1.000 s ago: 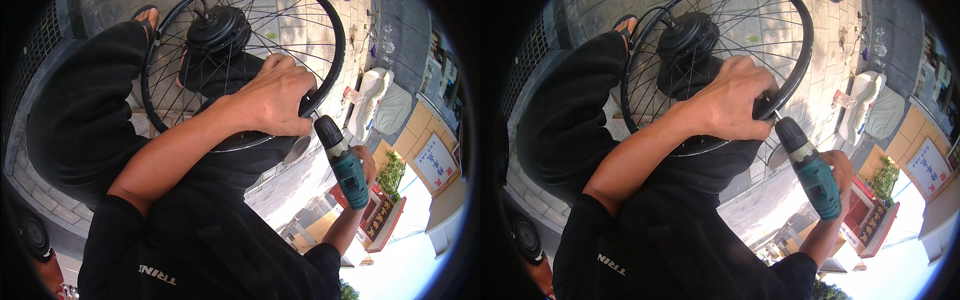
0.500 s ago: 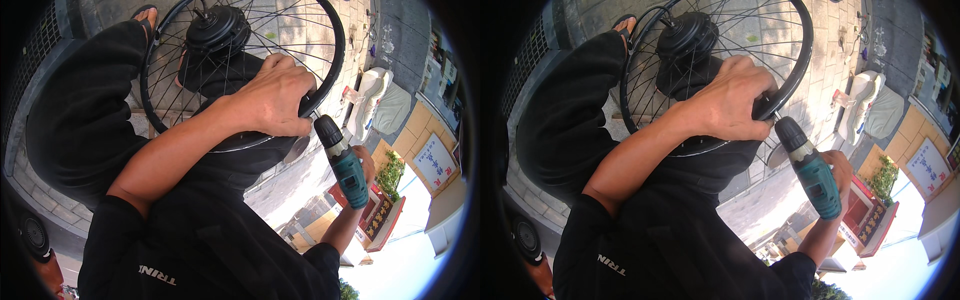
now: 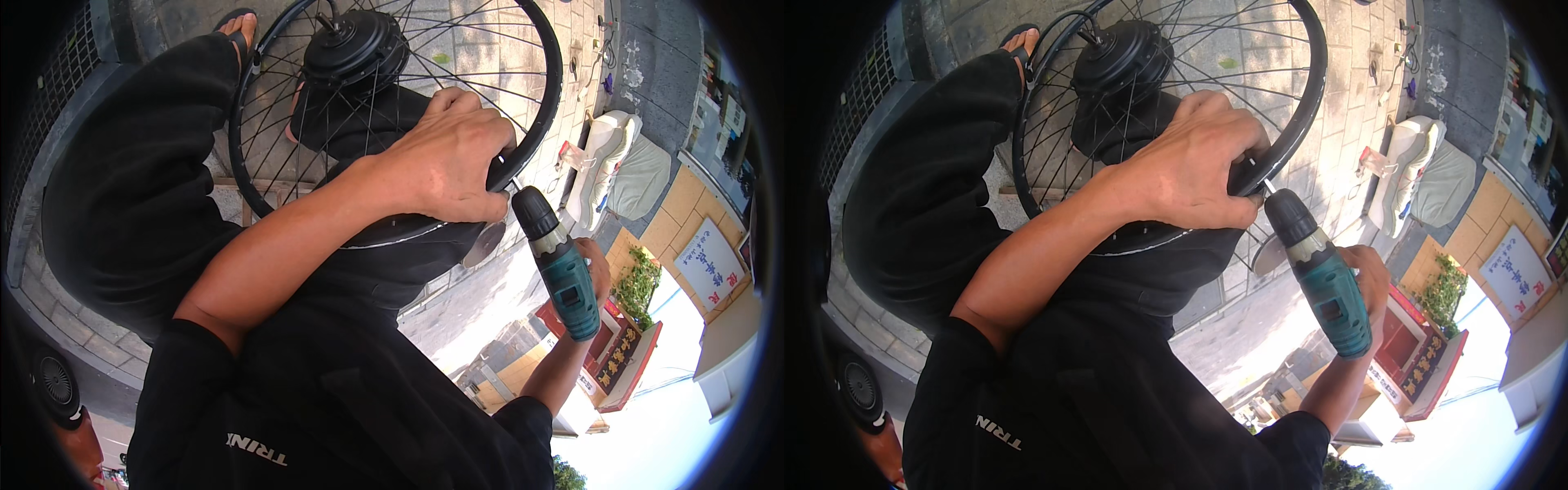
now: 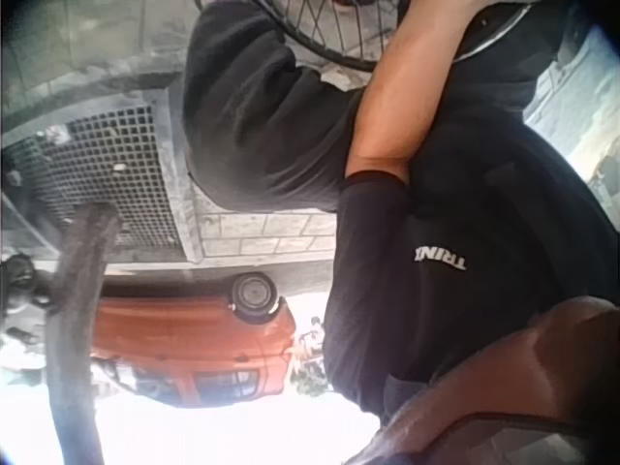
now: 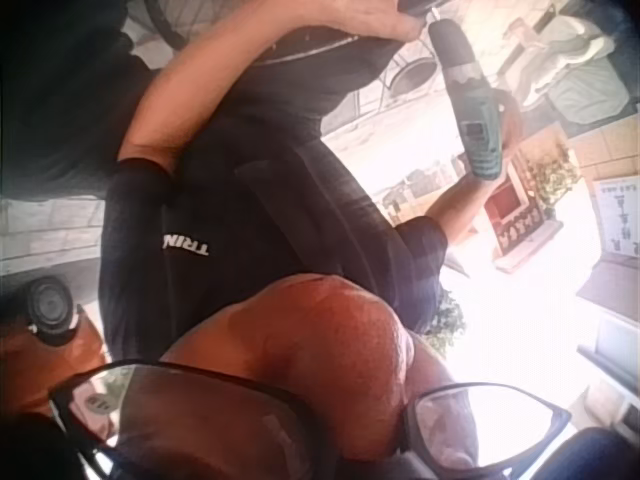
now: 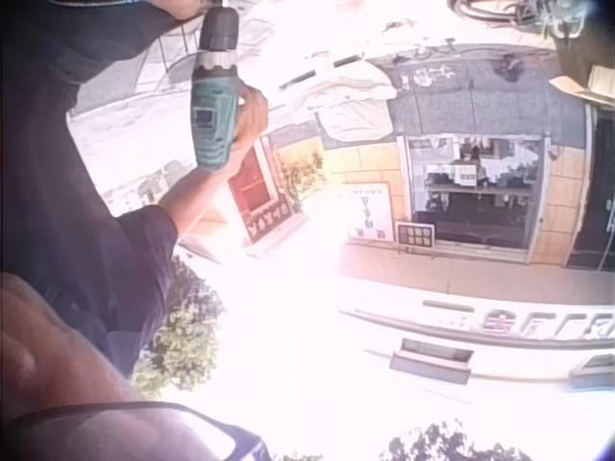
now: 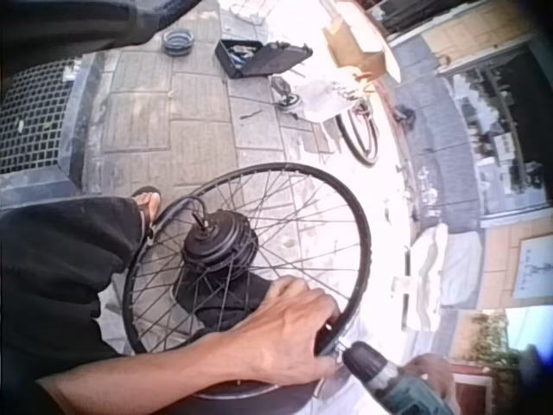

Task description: The person assembles a bicycle wheel by inserting spokes into the rim and hub, then tightening them using a manual screwdriver and a cordless drill. The person briefly removes and adjusts their glasses during the process.

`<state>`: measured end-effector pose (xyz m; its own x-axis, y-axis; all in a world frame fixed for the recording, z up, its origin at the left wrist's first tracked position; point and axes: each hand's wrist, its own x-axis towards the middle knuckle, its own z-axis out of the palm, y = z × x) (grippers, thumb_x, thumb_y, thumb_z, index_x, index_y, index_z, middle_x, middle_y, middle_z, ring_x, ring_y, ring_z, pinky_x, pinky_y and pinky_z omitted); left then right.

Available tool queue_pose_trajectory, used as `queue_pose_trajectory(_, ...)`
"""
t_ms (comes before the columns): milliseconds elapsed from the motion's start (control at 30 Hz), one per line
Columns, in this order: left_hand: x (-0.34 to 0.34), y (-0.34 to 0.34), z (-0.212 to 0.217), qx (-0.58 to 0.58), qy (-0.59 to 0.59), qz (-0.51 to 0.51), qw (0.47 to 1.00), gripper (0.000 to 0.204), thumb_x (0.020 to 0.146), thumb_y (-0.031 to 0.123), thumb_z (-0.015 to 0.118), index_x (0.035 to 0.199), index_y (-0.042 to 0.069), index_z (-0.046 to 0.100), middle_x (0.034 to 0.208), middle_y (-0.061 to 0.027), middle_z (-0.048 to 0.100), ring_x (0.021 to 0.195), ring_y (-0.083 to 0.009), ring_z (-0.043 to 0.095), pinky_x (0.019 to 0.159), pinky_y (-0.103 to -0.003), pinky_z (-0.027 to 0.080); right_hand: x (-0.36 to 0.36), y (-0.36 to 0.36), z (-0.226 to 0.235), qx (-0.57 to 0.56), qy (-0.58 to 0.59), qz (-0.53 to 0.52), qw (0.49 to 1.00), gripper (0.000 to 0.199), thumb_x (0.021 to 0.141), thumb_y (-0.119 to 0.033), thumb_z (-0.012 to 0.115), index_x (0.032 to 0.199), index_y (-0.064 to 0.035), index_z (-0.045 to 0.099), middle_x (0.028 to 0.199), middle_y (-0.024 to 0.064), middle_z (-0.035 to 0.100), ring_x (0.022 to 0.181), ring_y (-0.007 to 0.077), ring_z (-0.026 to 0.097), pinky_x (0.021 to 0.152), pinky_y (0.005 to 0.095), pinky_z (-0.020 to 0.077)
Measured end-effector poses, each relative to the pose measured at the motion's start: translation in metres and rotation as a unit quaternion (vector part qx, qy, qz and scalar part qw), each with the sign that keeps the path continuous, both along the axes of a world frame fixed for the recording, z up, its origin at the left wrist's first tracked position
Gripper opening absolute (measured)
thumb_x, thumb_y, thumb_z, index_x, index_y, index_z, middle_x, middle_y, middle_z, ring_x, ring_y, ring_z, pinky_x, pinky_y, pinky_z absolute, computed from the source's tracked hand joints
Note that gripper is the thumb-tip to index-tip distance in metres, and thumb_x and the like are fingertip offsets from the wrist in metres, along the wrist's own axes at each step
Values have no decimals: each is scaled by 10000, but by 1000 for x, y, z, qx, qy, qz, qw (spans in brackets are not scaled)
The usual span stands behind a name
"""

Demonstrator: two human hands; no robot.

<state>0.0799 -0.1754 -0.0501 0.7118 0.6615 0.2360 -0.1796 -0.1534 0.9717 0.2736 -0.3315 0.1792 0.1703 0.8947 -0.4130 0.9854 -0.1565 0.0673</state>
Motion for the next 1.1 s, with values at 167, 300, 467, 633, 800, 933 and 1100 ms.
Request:
queue_pose_trajectory(167,1,-2,-1,2,5,12,1000,443,715,314,798,1019,13,684,1013,-132,646,1112,-348,533,1141,-467,337,-1,2,0,-26,-38,-31,998,263,781,-193,805,962,-60,669,895,135,667,859,377,677,777,433,526)
queue_pose_trajectory(300,-5,-3,2,43,11,70,997,496,718,312,813,1091,21,664,1162,-167,610,1174,-376,526,1129,-486,352,2,-3,-5,4,-43,-45,998,309,763,-190,819,961,-62,619,837,150,626,818,406,652,728,455,511)
queue_pose_trajectory(467,-34,-5,19,96,74,67,990,639,717,283,840,1236,6,589,1281,-204,565,1280,-437,498,1159,-508,343,9,-3,-7,-5,-40,-44,998,292,787,-174,805,989,-62,625,832,146,622,768,412,644,678,443,517)
queue_pose_trajectory(633,-66,-18,32,61,185,42,980,620,730,280,828,1240,14,595,1266,-186,589,1278,-402,526,1146,-483,370,-3,12,-2,52,43,29,997,339,773,-113,820,1065,-45,662,912,126,684,805,369,683,738,413,548)
queue_pose_trajectory(800,-71,-10,26,87,165,-17,982,650,735,293,792,1287,7,601,1262,-182,625,1234,-404,576,1088,-468,437,-5,25,8,43,97,1,994,330,741,-56,815,1030,-19,661,919,138,671,794,353,667,747,392,546)
queue_pose_trajectory(933,-68,-10,22,107,163,-30,980,625,738,278,769,1271,-14,625,1238,-189,647,1195,-393,606,1041,-459,471,1,34,12,61,160,95,981,362,738,-3,800,1081,2,682,970,145,698,846,346,687,806,382,554)
queue_pose_trajectory(1100,-65,-16,33,104,166,-31,980,557,741,219,760,1222,-35,641,1215,-189,643,1168,-388,616,1007,-441,496,-13,35,29,70,160,46,984,375,695,0,795,1057,16,696,933,162,710,819,359,685,810,393,557)
